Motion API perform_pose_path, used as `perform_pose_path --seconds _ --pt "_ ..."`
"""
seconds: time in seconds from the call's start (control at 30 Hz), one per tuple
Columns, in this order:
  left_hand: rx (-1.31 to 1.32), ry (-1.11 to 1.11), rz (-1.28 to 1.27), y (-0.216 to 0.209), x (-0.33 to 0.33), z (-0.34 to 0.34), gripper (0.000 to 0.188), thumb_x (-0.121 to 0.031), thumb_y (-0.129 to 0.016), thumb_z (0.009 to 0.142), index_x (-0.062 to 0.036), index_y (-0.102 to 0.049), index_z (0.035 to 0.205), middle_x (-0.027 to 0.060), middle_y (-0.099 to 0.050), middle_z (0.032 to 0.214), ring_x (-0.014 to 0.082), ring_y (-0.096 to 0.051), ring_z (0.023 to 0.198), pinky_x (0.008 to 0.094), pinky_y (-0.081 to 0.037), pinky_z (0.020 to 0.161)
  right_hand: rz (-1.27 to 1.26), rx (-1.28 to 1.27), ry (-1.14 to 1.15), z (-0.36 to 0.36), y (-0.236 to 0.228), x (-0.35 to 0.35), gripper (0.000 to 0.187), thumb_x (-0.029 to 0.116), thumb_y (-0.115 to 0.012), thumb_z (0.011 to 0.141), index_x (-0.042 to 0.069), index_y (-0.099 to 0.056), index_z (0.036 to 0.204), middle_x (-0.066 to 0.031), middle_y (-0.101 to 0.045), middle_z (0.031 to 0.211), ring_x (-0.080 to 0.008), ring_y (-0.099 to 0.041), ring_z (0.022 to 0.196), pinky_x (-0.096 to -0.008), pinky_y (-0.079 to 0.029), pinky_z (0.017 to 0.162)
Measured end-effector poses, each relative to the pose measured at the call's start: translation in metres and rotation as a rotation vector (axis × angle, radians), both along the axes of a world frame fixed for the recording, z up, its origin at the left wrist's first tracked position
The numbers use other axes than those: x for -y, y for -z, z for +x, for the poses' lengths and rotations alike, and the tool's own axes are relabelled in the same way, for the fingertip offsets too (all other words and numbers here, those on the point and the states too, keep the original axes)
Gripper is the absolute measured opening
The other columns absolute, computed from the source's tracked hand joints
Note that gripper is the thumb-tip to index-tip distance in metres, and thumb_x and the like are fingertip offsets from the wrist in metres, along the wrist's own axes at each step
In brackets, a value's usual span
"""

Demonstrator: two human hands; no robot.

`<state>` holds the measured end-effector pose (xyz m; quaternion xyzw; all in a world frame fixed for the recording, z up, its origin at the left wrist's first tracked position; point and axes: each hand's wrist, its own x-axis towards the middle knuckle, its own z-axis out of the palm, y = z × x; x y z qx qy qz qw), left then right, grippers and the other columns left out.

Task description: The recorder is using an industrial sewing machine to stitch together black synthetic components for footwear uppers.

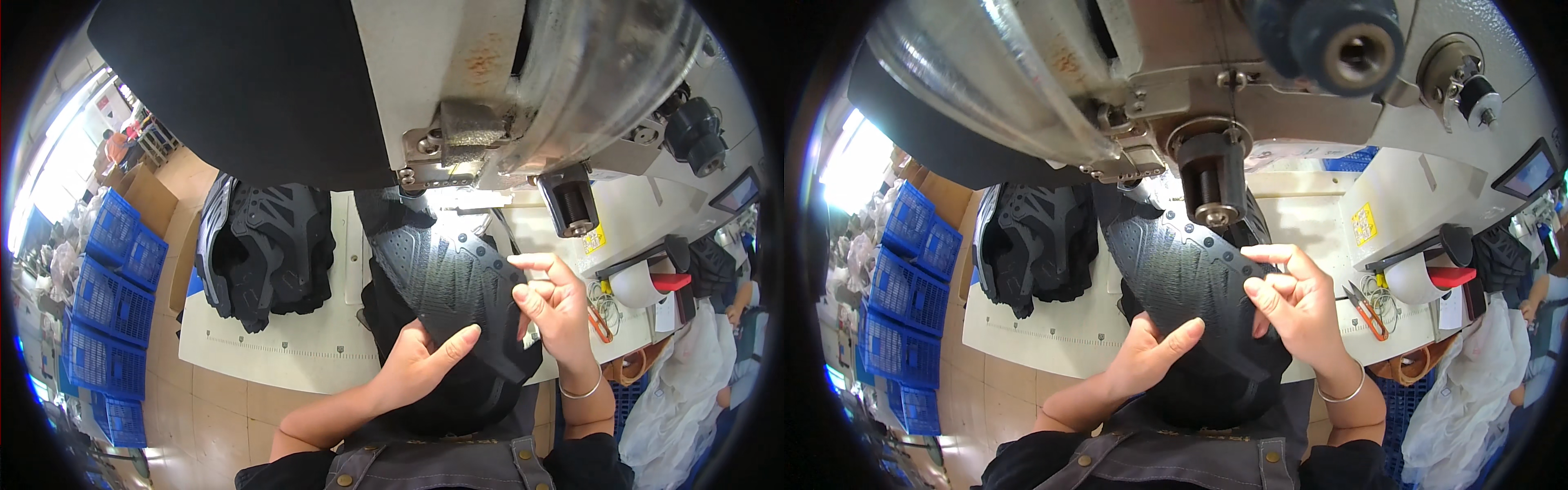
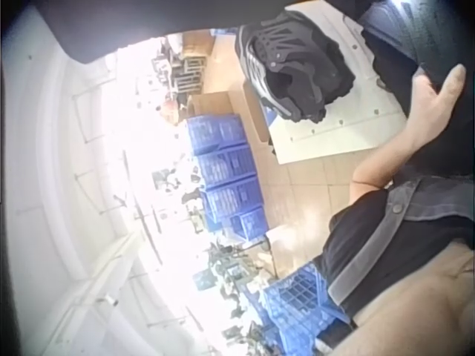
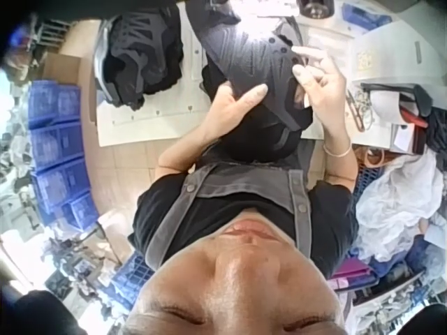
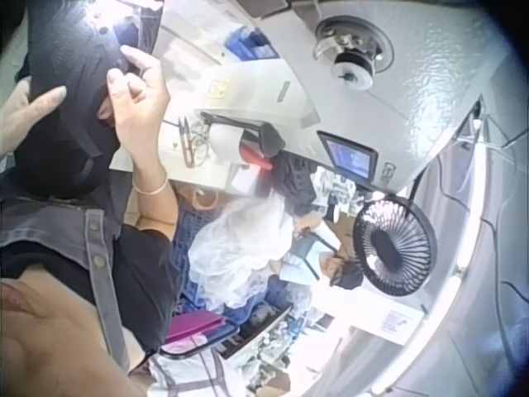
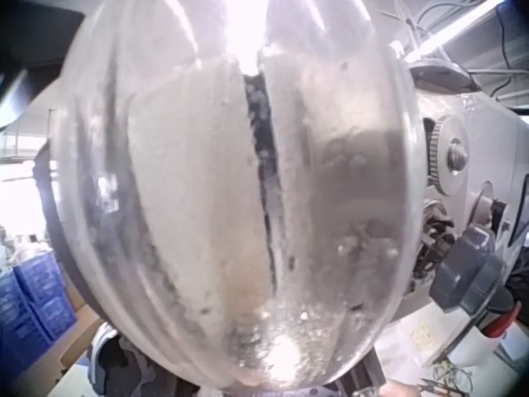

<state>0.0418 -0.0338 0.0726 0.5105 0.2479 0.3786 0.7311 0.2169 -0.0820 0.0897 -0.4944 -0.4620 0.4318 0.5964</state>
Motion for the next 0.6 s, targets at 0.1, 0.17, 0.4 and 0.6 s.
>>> perform_pose_path --seconds 0.1,0.17,0.4,0.6 --pt "-0.113 -0.015 -0.001 0.004 -0.002 -0.012 0.026 -0.019 -0.058 0.085 0.0039 -0.057 0.098 0.0036 -0.06 0.09 0.0084 -0.053 0.08 0.0241 -0.046 0.071 0.032 0.024 -0.01 -0.005 0.001 0.008 0.024 0.006 -0.051 0.086 -0.003 -0.049 0.108 -0.0057 -0.057 0.059 -0.0086 -0.053 0.047 -0.0176 -0.044 0.046" --pt "-0.077 -0.012 -0.151 -0.004 -0.005 -0.02 0.027 -0.017 -0.059 0.084 0.0038 -0.056 0.1 0.0061 -0.061 0.094 0.011 -0.056 0.083 0.025 -0.046 0.074 0.261 0.379 0.223 0.015 0.021 0.002 0.031 0.011 -0.055 0.084 -0.002 -0.048 0.111 -0.0118 -0.057 0.089 -0.0144 -0.057 0.078 -0.0244 -0.047 0.064" --pt "-0.068 -0.026 -0.131 -0.01 -0.034 -0.049 0.025 -0.014 -0.059 0.083 0.0054 -0.058 0.099 0.0078 -0.061 0.092 0.0127 -0.057 0.082 0.0249 -0.046 0.075 -0.03 -0.102 -0.174 0.044 0.051 -0.035 0.058 0.016 -0.061 0.079 -0.002 -0.032 0.126 -0.0117 -0.045 0.122 -0.0191 -0.043 0.113 -0.0331 -0.032 0.098" --pt "-0.203 -0.157 0.145 -0.013 -0.035 -0.049 0.027 -0.017 -0.058 0.084 0.0078 -0.058 0.095 0.0057 -0.061 0.087 0.0095 -0.054 0.078 0.0236 -0.045 0.07 0.126 -0.222 0.103 0.007 0.031 -0.005 0.025 0.008 -0.052 0.085 -0.003 -0.045 0.107 -0.0084 -0.054 0.105 -0.0109 -0.05 0.094 -0.0252 -0.04 0.085"
